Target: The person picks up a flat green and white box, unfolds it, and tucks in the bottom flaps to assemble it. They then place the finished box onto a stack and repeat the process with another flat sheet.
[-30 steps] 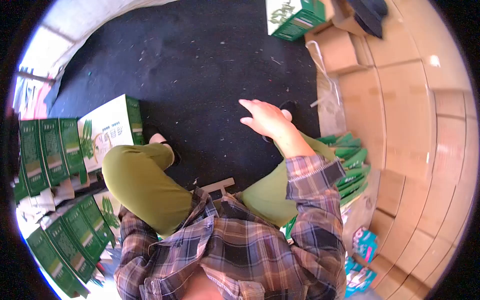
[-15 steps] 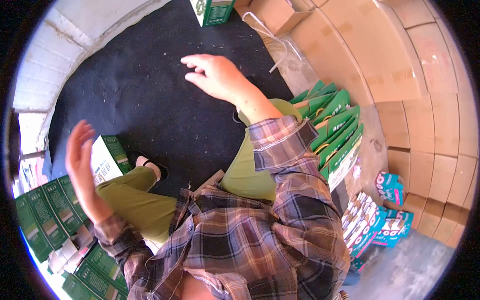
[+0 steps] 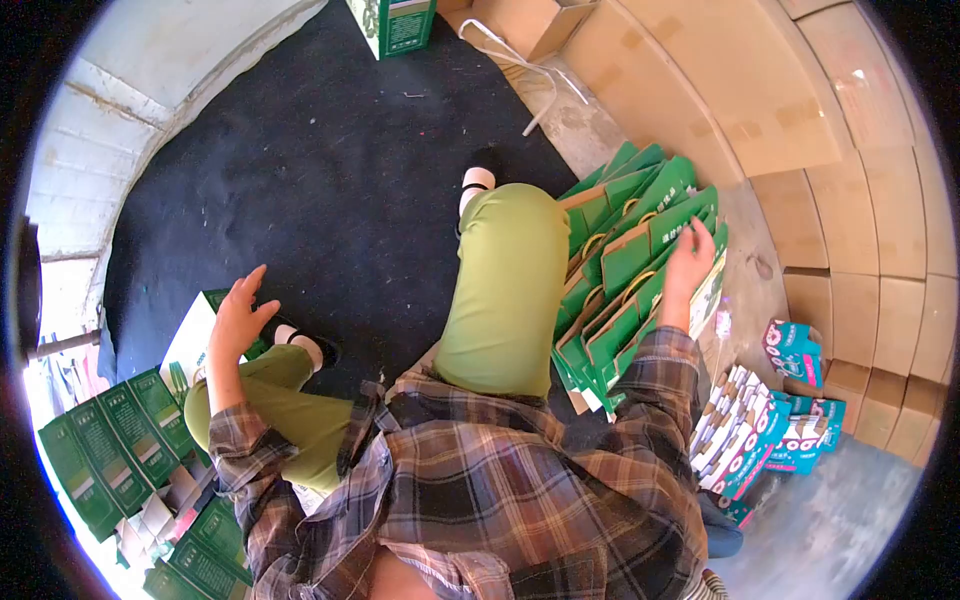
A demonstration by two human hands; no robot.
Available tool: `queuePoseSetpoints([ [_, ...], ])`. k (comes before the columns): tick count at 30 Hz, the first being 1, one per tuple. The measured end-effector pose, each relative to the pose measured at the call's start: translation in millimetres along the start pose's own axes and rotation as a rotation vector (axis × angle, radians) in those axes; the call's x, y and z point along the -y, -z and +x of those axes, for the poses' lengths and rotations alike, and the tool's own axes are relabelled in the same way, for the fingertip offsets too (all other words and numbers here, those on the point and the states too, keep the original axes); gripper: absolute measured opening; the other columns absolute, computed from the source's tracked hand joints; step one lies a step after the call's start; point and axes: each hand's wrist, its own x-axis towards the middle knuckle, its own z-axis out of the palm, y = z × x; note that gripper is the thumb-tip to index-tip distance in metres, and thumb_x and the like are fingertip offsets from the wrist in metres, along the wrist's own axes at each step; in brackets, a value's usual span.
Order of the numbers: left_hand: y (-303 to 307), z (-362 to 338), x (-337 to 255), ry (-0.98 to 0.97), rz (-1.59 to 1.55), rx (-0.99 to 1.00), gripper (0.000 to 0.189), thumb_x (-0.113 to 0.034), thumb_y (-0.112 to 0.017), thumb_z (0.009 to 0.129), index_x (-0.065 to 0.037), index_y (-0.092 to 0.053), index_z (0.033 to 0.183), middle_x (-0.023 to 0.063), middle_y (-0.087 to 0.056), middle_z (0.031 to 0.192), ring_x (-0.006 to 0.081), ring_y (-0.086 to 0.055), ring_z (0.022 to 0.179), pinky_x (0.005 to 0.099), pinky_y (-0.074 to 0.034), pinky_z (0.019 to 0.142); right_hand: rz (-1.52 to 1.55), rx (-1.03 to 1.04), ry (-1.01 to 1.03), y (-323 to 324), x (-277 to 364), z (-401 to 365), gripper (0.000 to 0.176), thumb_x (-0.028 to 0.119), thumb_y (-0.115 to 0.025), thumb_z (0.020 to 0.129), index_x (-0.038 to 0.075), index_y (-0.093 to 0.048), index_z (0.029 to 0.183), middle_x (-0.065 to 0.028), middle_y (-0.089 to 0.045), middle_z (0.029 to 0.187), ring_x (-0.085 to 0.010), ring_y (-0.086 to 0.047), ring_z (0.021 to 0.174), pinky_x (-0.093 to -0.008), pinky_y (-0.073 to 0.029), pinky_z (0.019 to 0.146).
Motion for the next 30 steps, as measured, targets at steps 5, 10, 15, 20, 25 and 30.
queuePoseSetpoints([
  [5, -3, 2, -13, 0.032, 0.016, 0.093, 0.062, -0.014, -0.07, 0.081, -0.012, -0.047, 0.139, 0.0165, -0.059, 0.124, 0.033, -0.061, 0.106, 0.0403, -0.05, 0.089, -0.614, -0.256, -0.105, 87, -129, -74, 0.036, 0.02, -0.056, 0.089, -0.003, -0.062, 0.116, -0.0252, -0.063, 0.109, -0.0375, -0.06, 0.1, -0.0453, -0.047, 0.087],
  [10, -12, 4, -13, -0.017, 0.021, 0.096, 0.062, -0.015, -0.071, 0.08, -0.01, -0.048, 0.138, 0.0165, -0.059, 0.119, 0.0328, -0.06, 0.096, 0.0407, -0.049, 0.084, -1.005, 0.842, -0.475, 96, -332, -212, 0.066, 0.053, -0.041, 0.092, -0.006, -0.062, 0.109, -0.0316, -0.062, 0.111, -0.0457, -0.058, 0.106, -0.0531, -0.043, 0.091],
  [15, -15, 10, -8, -0.013, 0.069, 0.108, 0.062, -0.016, -0.071, 0.08, -0.01, -0.049, 0.137, 0.0173, -0.06, 0.118, 0.033, -0.061, 0.096, 0.0412, -0.05, 0.083, -0.335, 0.113, -1.054, 85, -219, -229, 0.062, 0.048, -0.041, 0.094, -0.008, -0.06, 0.114, -0.0262, -0.063, 0.111, -0.0406, -0.058, 0.104, -0.0483, -0.043, 0.09],
  [20, -19, 12, -1, -0.046, 0.03, 0.09, 0.062, -0.017, -0.072, 0.079, -0.011, -0.05, 0.137, 0.0172, -0.061, 0.117, 0.0325, -0.062, 0.094, 0.0407, -0.051, 0.082, -0.082, 0.43, -0.965, 123, -287, -260, 0.037, 0.032, -0.046, 0.098, 0.002, -0.058, 0.116, -0.0125, -0.057, 0.113, -0.028, -0.056, 0.099, -0.0456, -0.048, 0.073],
  [25, -19, 13, -3, -0.022, 0.043, 0.099, 0.062, -0.017, -0.072, 0.079, -0.011, -0.049, 0.137, 0.0164, -0.061, 0.117, 0.032, -0.062, 0.095, 0.0404, -0.05, 0.083, 0.192, 0.061, -1.35, 117, -188, -240, 0.032, 0.028, -0.051, 0.096, 0.006, -0.058, 0.118, -0.011, -0.056, 0.107, -0.0214, -0.053, 0.092, -0.0357, -0.048, 0.068],
  [30, -22, 18, -5, -0.009, 0.067, 0.136, 0.062, -0.018, -0.072, 0.079, -0.012, -0.049, 0.137, 0.0158, -0.061, 0.117, 0.0316, -0.062, 0.095, 0.04, -0.05, 0.083, 0.559, 0.115, -1.264, 135, -254, -262, 0.027, 0.024, -0.055, 0.094, 0.007, -0.058, 0.114, -0.0103, -0.058, 0.096, -0.0197, -0.057, 0.078, -0.0329, -0.049, 0.06],
])
